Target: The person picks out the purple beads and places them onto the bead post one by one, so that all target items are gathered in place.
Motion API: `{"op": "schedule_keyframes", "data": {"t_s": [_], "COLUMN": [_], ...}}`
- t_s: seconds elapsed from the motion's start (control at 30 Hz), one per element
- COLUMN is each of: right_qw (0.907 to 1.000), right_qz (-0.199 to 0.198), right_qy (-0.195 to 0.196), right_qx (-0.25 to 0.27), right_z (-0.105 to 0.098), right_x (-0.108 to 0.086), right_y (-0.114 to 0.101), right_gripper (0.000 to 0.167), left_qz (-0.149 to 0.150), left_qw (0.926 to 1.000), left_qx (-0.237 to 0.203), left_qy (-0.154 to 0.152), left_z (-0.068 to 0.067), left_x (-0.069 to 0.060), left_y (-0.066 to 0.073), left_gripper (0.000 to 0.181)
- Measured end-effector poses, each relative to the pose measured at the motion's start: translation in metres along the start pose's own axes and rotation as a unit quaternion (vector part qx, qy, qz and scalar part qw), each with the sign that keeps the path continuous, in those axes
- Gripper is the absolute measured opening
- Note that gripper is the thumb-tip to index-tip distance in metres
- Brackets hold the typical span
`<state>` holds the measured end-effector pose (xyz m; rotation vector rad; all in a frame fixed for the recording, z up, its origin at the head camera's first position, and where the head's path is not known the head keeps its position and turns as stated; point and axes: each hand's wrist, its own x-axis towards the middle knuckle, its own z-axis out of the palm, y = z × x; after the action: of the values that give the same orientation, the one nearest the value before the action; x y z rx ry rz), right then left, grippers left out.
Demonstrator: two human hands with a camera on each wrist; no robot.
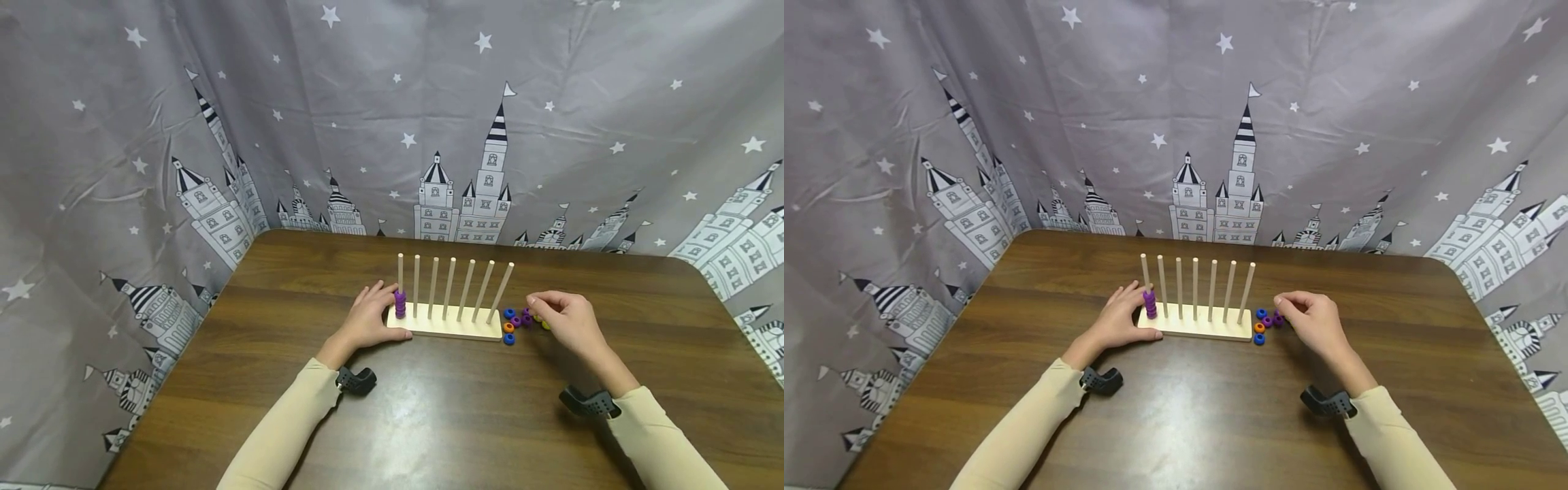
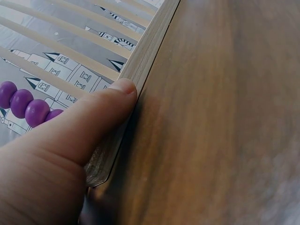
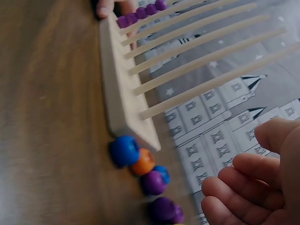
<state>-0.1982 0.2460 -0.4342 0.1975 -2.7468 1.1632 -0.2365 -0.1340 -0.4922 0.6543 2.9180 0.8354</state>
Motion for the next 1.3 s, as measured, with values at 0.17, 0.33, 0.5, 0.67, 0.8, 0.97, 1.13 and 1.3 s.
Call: {"op": "schedule_keyframes", "data": {"t_s": [0.17, 0.33, 0.5, 0.67, 0.8, 0.97, 1.13, 1.3], "right_qw": [0.9999, 0.9993, 0.9980, 0.9973, 0.9965, 0.9951, 0.9941, 0.9939], "right_qz": [0.004, 0.000, -0.008, -0.008, -0.011, -0.017, -0.022, -0.024], "right_qy": [0.000, 0.016, 0.047, 0.063, 0.074, 0.085, 0.087, 0.081], "right_qx": [-0.017, -0.034, -0.042, -0.038, -0.037, -0.048, -0.061, -0.070], "right_z": [0.008, 0.015, 0.020, 0.023, 0.024, 0.026, 0.030, 0.032], "right_x": [-0.007, -0.013, -0.016, -0.018, -0.018, -0.017, -0.014, -0.013], "right_y": [0.009, 0.016, 0.023, 0.026, 0.027, 0.028, 0.030, 0.030], "right_gripper": [0.029, 0.026, 0.020, 0.018, 0.018, 0.018, 0.018, 0.018], "left_qz": [0.000, 0.001, 0.000, -0.001, -0.001, -0.001, -0.001, 0.001], "left_qw": [1.0000, 1.0000, 1.0000, 1.0000, 1.0000, 1.0000, 1.0000, 1.0000], "left_qx": [0.001, 0.000, -0.001, -0.002, -0.001, 0.000, -0.004, 0.000], "left_qy": [0.000, 0.002, 0.002, 0.002, 0.002, 0.000, 0.001, 0.000], "left_z": [0.000, 0.000, -0.001, -0.001, -0.002, -0.003, -0.003, -0.002], "left_x": [0.000, -0.001, -0.001, -0.001, -0.001, -0.001, -0.001, -0.001], "left_y": [0.000, 0.001, 0.002, 0.001, 0.001, 0.002, 0.003, 0.002], "left_gripper": [0.076, 0.080, 0.082, 0.083, 0.084, 0.085, 0.080, 0.070]}}
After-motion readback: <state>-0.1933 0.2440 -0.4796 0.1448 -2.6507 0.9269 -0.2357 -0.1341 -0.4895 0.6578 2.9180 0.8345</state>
